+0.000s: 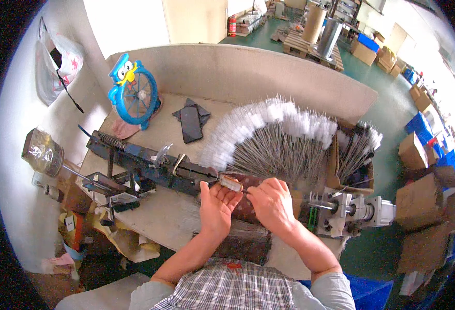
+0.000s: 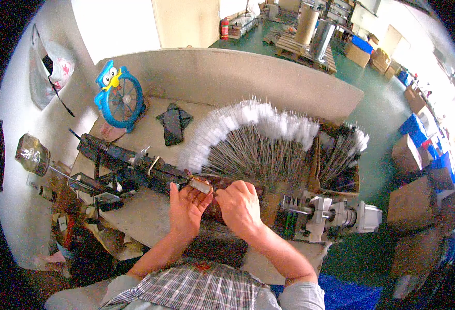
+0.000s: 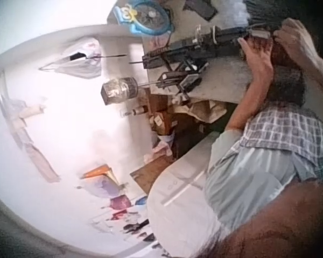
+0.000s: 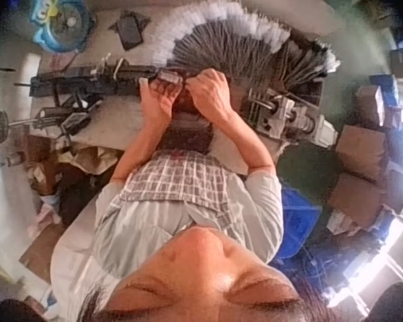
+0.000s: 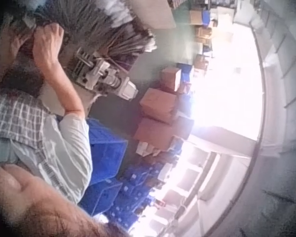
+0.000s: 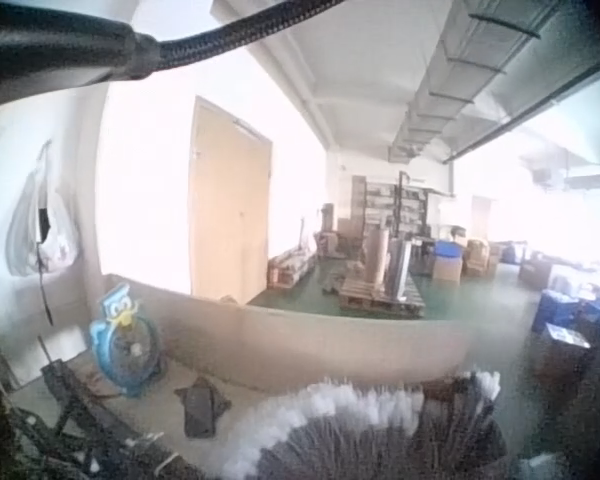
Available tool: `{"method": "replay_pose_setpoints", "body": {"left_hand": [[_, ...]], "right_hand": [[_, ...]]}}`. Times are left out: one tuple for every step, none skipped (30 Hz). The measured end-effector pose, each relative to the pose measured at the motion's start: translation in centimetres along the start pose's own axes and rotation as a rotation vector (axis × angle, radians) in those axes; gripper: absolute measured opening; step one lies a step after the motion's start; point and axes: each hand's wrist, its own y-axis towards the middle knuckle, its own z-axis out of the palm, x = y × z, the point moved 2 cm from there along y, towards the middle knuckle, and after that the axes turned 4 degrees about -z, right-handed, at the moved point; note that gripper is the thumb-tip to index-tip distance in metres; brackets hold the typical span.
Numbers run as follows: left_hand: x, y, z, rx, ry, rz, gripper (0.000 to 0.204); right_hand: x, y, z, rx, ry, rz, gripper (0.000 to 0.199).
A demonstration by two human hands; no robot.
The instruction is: Operating a machine fixture to assemble wire-stem brushes in a factory setting.
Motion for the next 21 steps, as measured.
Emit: {"method": "replay_pose_setpoints", "body": {"left_hand": [[0.0,0.0,0.0,-0.009,0.016,-0.014,0.062],[0.0,0.0,0.1,0.03,0.026,-0.007,0.061],[0.0,0.0,0.2,0.069,0.039,-0.013,0.06],[0.0,-0.3,0.1,0.047,0.054,-0.037,0.06],[-0.1,-0.4,0.1,0.009,0.105,-0.033,0.06],[0.0,-0.7,0.0,-0.028,0.152,-0.029,0.061],[0.0,-0.9,-0.1,-0.041,0.162,-0.01,0.057],[0.0,-1.7,-1.1,-0.064,0.164,-0.023,0.057],[-0.5,-1.9,-1.9,-0.02,0.284,-0.02,0.055],[-1.1,-2.1,-2.7,0.027,0.405,-0.015,0.054],[-2.0,-2.7,-3.7,-0.011,0.336,-0.001,0.039],[-2.9,-2.7,-5.7,-0.075,0.362,0.038,0.035],[-4.0,-2.6,-8.5,-0.145,0.389,0.083,0.03],[-5.3,-2.8,-12.8,-0.274,0.267,0.122,0.027],[-6.8,-3.2,-16.7,-0.396,0.141,0.155,0.024],[-8.5,-4.0,-18.7,-0.477,0.064,0.197,0.023],[-10.4,-5.1,-20.5,-0.564,-0.012,0.246,0.023],[-12.4,-6.0,-21.9,-0.591,-0.079,0.285,0.025],[-14.4,-6.6,-23.8,-0.614,-0.149,0.321,0.027],[-17.9,-7.3,-29.5,-0.701,-0.053,0.403,0.028],[-20.2,-8.0,-34.4,-0.79,0.042,0.482,0.03]], "right_hand": [[-0.2,0.1,-0.3,-0.001,0.011,0.02,0.015],[-0.5,0.3,-0.6,-0.001,0.029,0.016,0.014],[-0.8,0.3,-0.9,-0.001,0.045,0.024,0.014],[-0.9,0.4,-1.1,-0.053,0.113,0.018,0.013],[-0.5,0.5,-1.8,-0.078,0.145,0.035,0.012],[0.0,0.6,-2.5,-0.098,0.175,0.05,0.011],[0.0,0.4,-2.5,-0.176,0.197,0.017,0.011],[0.2,-0.7,-2.1,-0.159,0.213,0.03,0.011],[0.1,-1.8,-1.6,-0.092,0.252,0.017,0.009],[0.0,-2.8,-0.9,-0.026,0.29,0.002,0.008],[0.1,-4.0,0.1,0.015,0.301,-0.016,0.01],[0.0,-5.8,1.6,0.139,0.286,-0.005,0.007],[0.4,-7.2,2.7,0.244,0.291,0.041,0.008],[1.2,-8.2,3.6,0.348,0.301,0.078,0.011],[2.0,-9.0,4.2,0.353,0.302,0.073,0.011],[2.6,-9.7,5.1,0.436,0.297,0.174,0.013],[3.2,-10.1,5.9,0.518,0.298,0.269,0.015],[3.7,-9.9,6.4,0.518,0.293,0.271,0.015],[4.0,-9.8,7.0,0.606,0.259,0.312,0.017],[4.2,-9.5,7.4,0.694,0.23,0.336,0.018],[4.4,-9.2,6.9,0.695,0.227,0.319,0.018]]}}
